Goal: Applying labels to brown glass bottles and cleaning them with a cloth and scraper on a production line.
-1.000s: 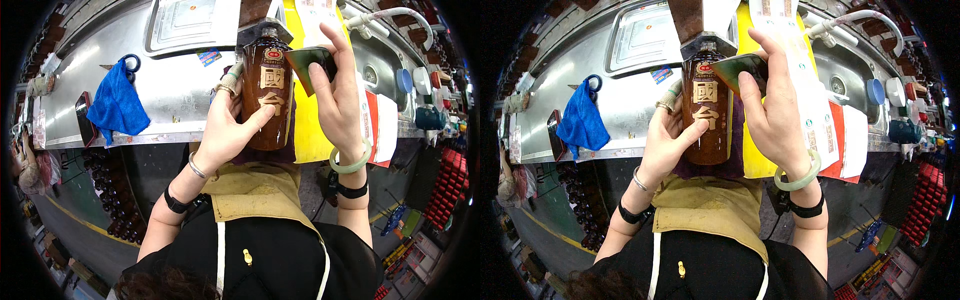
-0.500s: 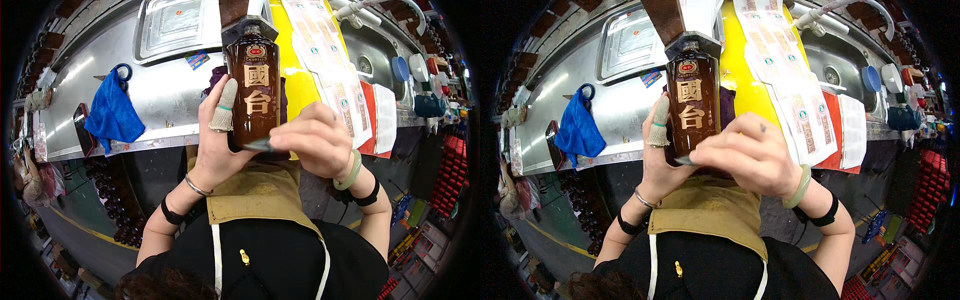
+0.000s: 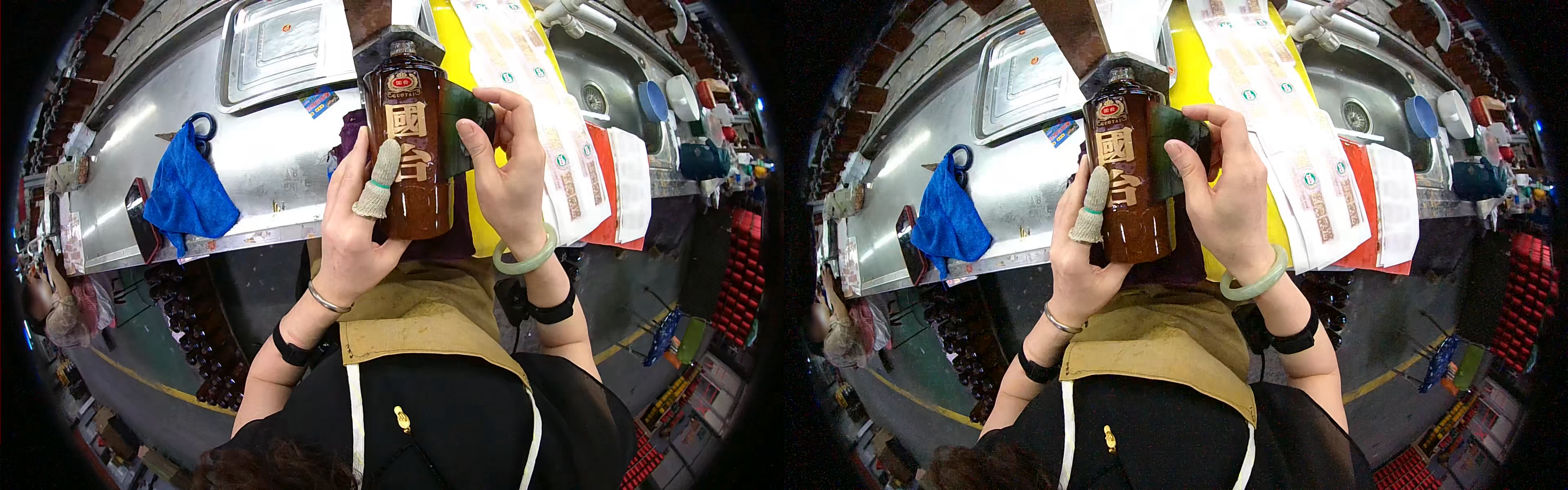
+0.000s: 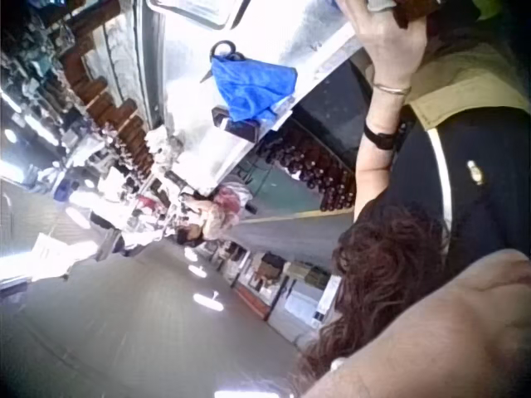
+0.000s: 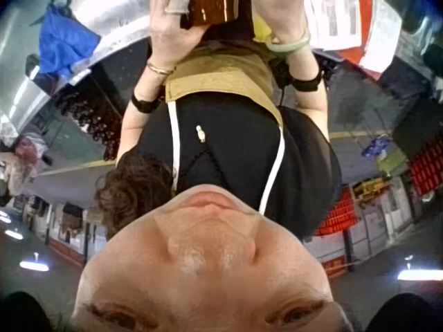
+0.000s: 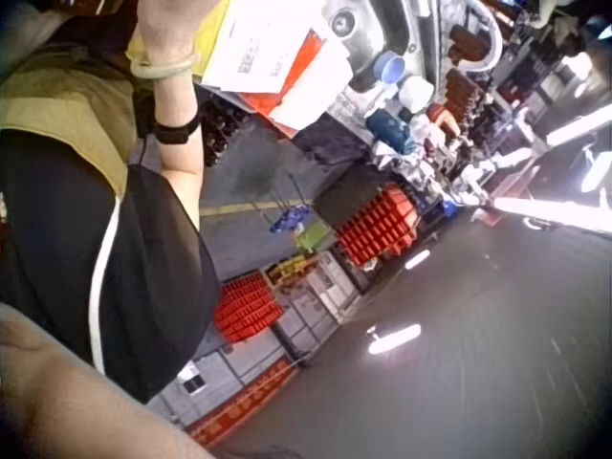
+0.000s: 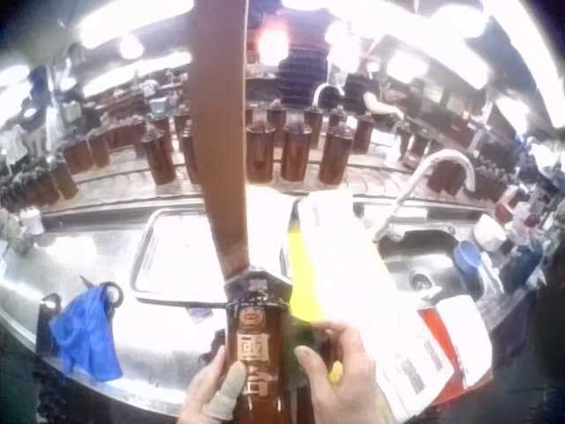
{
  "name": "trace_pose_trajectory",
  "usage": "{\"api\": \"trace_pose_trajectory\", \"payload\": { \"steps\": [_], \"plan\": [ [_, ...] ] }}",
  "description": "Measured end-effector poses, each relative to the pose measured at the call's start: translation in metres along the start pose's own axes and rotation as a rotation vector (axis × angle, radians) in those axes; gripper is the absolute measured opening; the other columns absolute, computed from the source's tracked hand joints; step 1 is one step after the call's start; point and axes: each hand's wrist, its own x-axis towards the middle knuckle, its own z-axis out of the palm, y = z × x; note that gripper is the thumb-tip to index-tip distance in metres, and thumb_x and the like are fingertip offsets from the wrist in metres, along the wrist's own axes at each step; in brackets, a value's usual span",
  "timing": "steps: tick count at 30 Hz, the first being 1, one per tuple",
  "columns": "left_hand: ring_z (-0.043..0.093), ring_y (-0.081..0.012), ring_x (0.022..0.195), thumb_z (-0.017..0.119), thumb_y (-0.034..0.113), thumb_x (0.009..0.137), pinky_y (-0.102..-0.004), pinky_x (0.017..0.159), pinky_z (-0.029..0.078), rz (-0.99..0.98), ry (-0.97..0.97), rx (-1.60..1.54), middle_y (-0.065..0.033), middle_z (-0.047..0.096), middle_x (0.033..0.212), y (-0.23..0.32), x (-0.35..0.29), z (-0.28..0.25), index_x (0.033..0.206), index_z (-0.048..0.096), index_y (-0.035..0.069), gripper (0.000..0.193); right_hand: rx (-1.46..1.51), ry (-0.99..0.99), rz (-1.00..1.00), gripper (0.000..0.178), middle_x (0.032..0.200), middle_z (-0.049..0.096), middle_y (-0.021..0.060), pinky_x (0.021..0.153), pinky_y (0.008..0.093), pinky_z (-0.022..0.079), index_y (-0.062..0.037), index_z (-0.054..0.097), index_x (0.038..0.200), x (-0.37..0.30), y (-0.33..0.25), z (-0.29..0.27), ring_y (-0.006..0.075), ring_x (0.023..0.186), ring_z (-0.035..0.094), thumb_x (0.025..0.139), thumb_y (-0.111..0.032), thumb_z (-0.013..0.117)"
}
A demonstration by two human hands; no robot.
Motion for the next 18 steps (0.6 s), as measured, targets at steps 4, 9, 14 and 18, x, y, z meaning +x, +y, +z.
{"api": "trace_pose_trajectory", "payload": {
  "steps": [4, 9, 14, 18],
  "plan": [
    [0.052, -0.0426, 0.142, 0.087, 0.007, 0.074, -0.0471, 0.117, 0.043, -0.035, 0.021, -0.05, -0.0273, 0.044, 0.16, -0.001, -0.003, 0.002, 0.157, 0.047, 0.003, 0.092, -0.146, -0.041, -0.114, 0.029, 0.096, 0.068, 0.0156, 0.075, 0.0353, 0.052, -0.0007, 0.064, 0.122, 0.012, -0.008, -0.01, 0.0257, 0.081, 0.066, 0.095, -0.006, 0.074],
    [0.054, -0.0425, 0.138, 0.093, 0.011, 0.071, -0.0449, 0.115, 0.045, -0.138, 0.036, -0.153, -0.0281, 0.045, 0.159, 0.001, -0.005, 0.004, 0.157, 0.042, -0.003, 0.101, -0.196, -0.021, -0.24, 0.027, 0.103, 0.072, 0.0151, 0.083, 0.0347, 0.055, -0.0005, 0.068, 0.122, 0.028, -0.02, -0.022, 0.0261, 0.092, 0.07, 0.095, 0.0, 0.069],
    [0.061, -0.0399, 0.131, 0.092, 0.008, 0.071, -0.0409, 0.109, 0.051, -0.142, 0.054, -0.149, -0.0281, 0.056, 0.148, 0.003, -0.003, 0.003, 0.154, 0.043, -0.008, 0.098, 0.02, -0.417, -0.146, 0.038, 0.108, 0.074, 0.0106, 0.084, 0.0308, 0.054, -0.0063, 0.068, 0.132, 0.036, -0.048, -0.019, 0.0193, 0.093, 0.069, 0.094, 0.002, 0.069],
    [0.061, -0.0394, 0.132, 0.093, 0.008, 0.072, -0.0415, 0.11, 0.051, -0.12, 0.092, -0.135, -0.0275, 0.056, 0.147, 0.007, -0.001, 0.0, 0.155, 0.041, -0.009, 0.1, -0.417, -0.044, -0.673, 0.039, 0.101, 0.076, 0.0073, 0.079, 0.0361, 0.053, -0.011, 0.074, 0.124, 0.069, -0.03, -0.02, 0.0251, 0.081, 0.064, 0.086, 0.0, 0.077]
  ]
}}
